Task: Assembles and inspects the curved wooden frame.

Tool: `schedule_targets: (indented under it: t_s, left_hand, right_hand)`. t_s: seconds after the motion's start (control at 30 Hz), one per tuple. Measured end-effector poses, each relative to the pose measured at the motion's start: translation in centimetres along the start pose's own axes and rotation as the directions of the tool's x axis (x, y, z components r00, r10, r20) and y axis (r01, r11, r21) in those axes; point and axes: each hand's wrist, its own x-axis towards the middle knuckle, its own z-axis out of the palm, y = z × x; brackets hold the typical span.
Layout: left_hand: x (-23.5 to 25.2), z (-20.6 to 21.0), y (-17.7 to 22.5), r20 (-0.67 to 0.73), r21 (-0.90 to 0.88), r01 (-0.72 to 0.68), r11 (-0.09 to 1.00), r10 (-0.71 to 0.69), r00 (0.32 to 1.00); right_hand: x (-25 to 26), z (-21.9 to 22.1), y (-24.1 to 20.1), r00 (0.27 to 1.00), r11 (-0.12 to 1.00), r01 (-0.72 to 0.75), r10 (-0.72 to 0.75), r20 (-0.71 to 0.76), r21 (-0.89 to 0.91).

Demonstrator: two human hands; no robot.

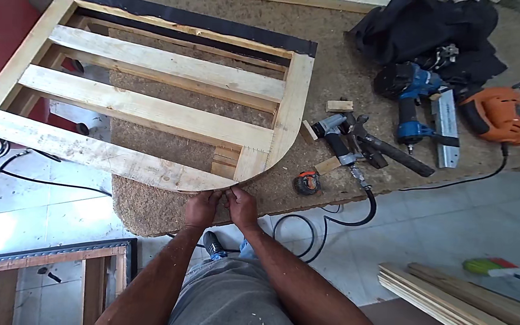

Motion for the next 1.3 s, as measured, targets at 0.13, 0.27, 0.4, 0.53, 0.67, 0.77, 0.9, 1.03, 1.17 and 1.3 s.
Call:
schedule_targets:
  t_s: [0.13,0.27,0.4,0.53,0.67,0.77,0.9,1.03,1.17,1.3]
  left_hand:
    - [0.0,0.1,-0.1,-0.016,0.030,-0.019,0.999,0.019,1.000]
    - [0.0,0.1,-0.1,0.012,0.010,0.012,1.000,-0.012,1.000]
    - [0.2,0.2,-0.1,0.051,0.017,0.051,0.999,-0.052,0.997]
    - [0.3,0.1,-0.1,0.065,0.013,0.059,0.998,-0.060,0.996]
    - [0.2,0.0,0.3,0.051,0.025,0.053,0.998,-0.054,0.997]
    - [0.1,0.2,0.3,0.043,0.028,0.045,0.999,-0.046,0.998]
    - [0.1,0.3,0.6,0.026,0.011,0.043,0.999,-0.043,0.999]
    - [-0.4,-0.9,1.0,0.058,0.012,0.073,0.997,-0.074,0.996]
    - [-0.2,-1.0,1.7,0.091,0.098,0.037,0.994,-0.046,0.995]
    - [0.0,-1.0,1.3,0.093,0.061,0.053,0.997,-0.058,0.994]
  right_hand:
    - [0.3,1.0,0.9,0.998,0.999,0.029,-0.030,-0.046,-0.025]
    - [0.2,0.5,0.5,1.000,1.000,0.023,-0.023,-0.014,-0.016]
    - [0.5,0.9,0.5,0.999,0.999,-0.029,0.029,-0.026,-0.014]
    - [0.6,0.9,0.4,0.998,0.998,-0.056,0.056,-0.019,-0.010]
    - [0.6,0.9,0.2,0.998,0.999,-0.054,0.054,-0.036,-0.008]
    - [0.5,0.7,0.2,0.998,0.999,-0.044,0.043,-0.049,-0.012]
    - [0.6,0.6,0.5,0.998,1.000,-0.014,0.013,-0.062,-0.019]
    - [0.4,0.7,-0.2,0.998,0.998,-0.066,0.065,-0.008,-0.020]
    - [0.8,-0.4,-1.0,0.991,0.990,-0.123,0.127,0.052,-0.068]
    - [1.1,-1.2,-1.3,0.982,0.988,-0.144,0.149,0.119,-0.051]
